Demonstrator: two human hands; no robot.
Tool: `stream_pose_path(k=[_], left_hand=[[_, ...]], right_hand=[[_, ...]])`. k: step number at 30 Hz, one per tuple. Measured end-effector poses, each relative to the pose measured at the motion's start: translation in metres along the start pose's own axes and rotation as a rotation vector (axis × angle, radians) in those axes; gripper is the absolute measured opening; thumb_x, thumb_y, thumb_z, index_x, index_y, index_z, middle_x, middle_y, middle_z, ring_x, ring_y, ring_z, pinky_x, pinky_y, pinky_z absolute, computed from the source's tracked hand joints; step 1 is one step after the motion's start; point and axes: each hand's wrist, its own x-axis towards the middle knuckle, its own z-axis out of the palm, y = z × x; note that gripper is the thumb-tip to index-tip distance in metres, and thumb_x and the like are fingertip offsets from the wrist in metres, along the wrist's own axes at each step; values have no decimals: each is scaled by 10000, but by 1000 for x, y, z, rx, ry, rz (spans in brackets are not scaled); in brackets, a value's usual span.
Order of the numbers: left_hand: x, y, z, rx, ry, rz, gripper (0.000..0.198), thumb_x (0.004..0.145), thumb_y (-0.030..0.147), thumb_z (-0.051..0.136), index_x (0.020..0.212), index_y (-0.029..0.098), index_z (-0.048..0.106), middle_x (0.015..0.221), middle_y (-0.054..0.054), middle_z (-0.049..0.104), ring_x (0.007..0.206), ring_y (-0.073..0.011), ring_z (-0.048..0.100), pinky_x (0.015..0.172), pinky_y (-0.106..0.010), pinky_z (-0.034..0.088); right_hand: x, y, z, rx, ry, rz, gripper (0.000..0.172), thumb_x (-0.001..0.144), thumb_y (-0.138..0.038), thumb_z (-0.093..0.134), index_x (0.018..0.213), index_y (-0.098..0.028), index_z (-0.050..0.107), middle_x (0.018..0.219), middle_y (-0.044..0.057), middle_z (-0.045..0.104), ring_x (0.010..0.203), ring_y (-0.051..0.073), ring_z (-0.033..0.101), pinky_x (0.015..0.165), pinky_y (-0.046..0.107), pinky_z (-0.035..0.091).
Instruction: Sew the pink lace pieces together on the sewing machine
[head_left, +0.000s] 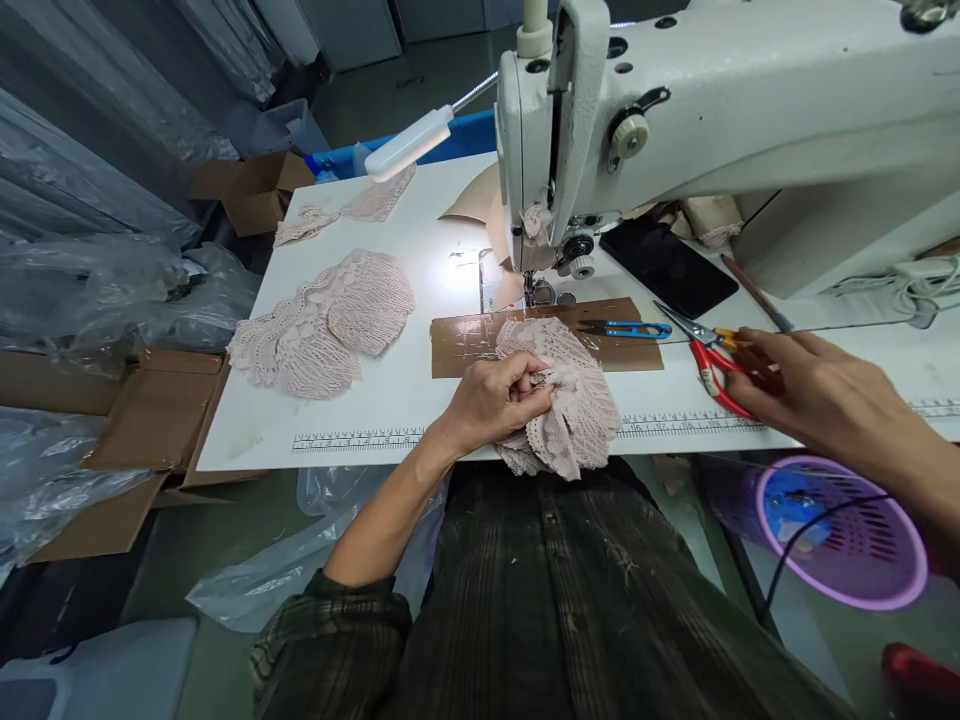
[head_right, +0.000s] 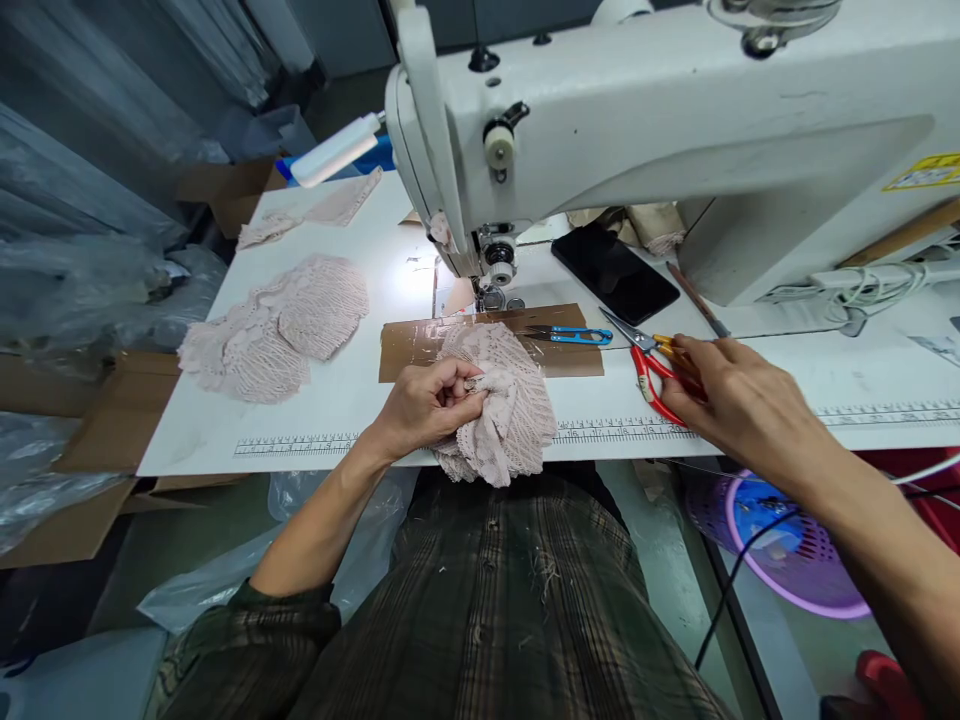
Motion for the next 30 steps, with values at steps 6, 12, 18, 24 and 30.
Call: stream_pose_path(k=[6, 12, 18, 24, 30], left_hand=[[0, -2, -1, 11, -21, 15, 109, 828, 180, 645, 928, 138, 658, 548, 102, 497, 454, -36, 440, 476, -150, 386], [0, -2, -2, -11, -32, -1, 129, 835, 192, 632, 950, 144, 664, 565, 96, 507, 467, -38, 444, 472, -154, 376], [-1, 0, -3, -21, -51, -13, 137, 838, 171, 624, 964, 141, 672, 570, 100, 501, 466, -33, 424, 469, -153, 360], [-1, 0, -4, -19, -65, -26, 137, 845, 164, 623, 971, 143, 673, 573, 98, 503, 471, -33, 429, 472, -147, 364], [-2, -1, -3, -9, -59, -11, 148, 862, 222, 627, 987, 151, 663, 564, 94, 534, 470, -42, 461, 489, -157, 392]], right_hand=[[12, -16, -16, 285, 284, -309, 616, 969, -534, 485, 1295, -28, 616, 920, 173, 735, 691, 172, 676, 606, 270, 506], [34, -60, -20, 54, 216, -640, 361, 994, -400, 444, 1133, -151, 665, 870, 64, 748, 564, 155, 622, 465, 290, 315], [43, -69, -26, -77, 214, -703, 387, 1013, -425, 383, 1124, -171, 654, 825, 33, 721, 514, 157, 580, 454, 286, 264], [41, -71, -31, -176, 267, -750, 336, 1014, -341, 386, 1095, -171, 664, 744, 22, 671, 507, 176, 580, 446, 289, 235], [36, -72, -28, 66, 137, -717, 346, 991, -371, 422, 969, -143, 681, 646, 27, 650, 412, 137, 485, 429, 287, 249]])
